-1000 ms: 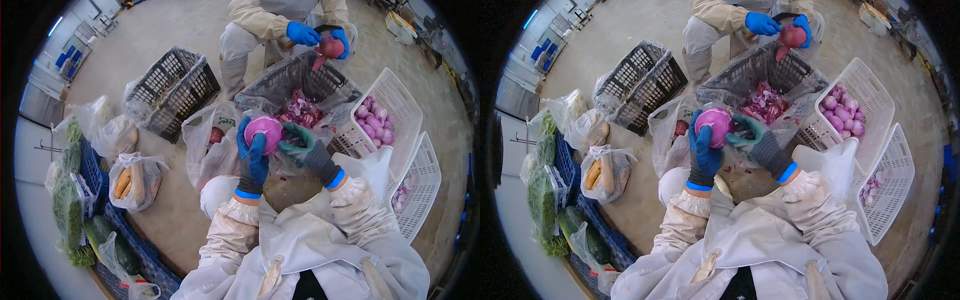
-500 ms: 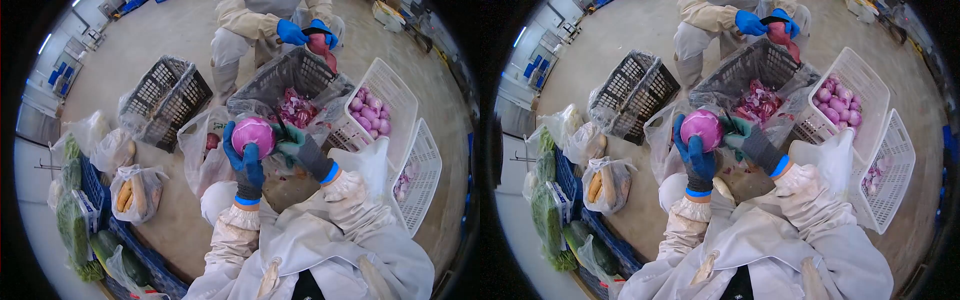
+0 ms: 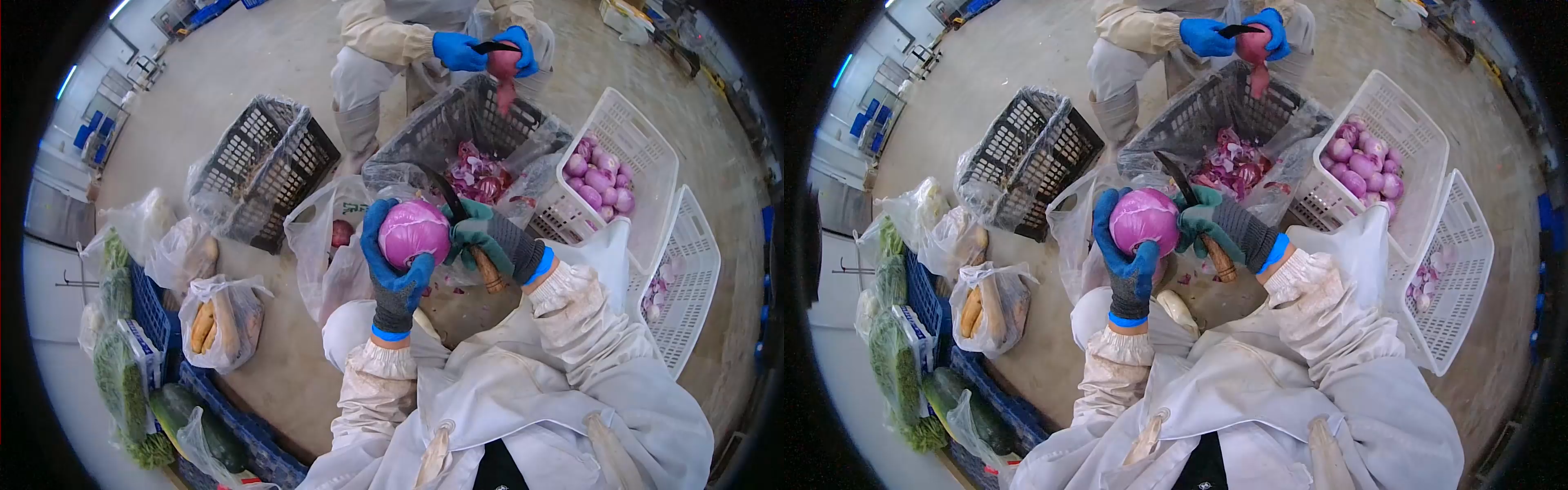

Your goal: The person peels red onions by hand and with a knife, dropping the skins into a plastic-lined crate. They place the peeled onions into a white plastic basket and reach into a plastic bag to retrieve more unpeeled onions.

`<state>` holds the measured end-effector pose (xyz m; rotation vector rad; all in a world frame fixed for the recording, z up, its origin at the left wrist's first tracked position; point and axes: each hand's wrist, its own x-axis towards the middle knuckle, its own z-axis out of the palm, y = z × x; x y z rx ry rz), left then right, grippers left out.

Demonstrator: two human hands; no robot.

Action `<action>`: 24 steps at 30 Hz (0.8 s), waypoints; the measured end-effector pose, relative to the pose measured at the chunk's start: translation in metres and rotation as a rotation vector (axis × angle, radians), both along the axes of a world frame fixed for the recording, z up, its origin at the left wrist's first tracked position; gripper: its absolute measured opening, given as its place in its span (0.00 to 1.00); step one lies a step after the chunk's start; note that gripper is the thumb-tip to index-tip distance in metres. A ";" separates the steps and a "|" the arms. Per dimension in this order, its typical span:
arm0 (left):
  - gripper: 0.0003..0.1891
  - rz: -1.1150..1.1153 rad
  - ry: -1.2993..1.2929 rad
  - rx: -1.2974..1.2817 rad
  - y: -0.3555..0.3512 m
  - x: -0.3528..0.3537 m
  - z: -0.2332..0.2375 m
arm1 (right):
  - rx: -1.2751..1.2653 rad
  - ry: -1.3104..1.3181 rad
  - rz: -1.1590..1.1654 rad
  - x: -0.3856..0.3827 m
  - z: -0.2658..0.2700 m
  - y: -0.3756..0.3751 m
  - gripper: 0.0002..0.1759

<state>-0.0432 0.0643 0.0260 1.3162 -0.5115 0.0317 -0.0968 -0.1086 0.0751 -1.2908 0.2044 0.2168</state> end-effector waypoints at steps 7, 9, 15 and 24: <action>0.43 -0.010 -0.024 0.028 -0.005 -0.001 -0.002 | 0.066 0.026 -0.025 -0.011 -0.008 -0.002 0.21; 0.43 0.011 -0.010 -0.002 -0.008 -0.002 -0.001 | 0.062 0.013 -0.025 -0.010 -0.010 -0.001 0.20; 0.42 0.078 -0.144 0.086 -0.006 -0.006 0.000 | 0.083 0.074 0.041 -0.010 -0.009 -0.006 0.17; 0.35 -0.043 0.550 -0.586 -0.011 0.003 -0.019 | 0.181 -0.006 -0.240 -0.002 -0.019 0.026 0.18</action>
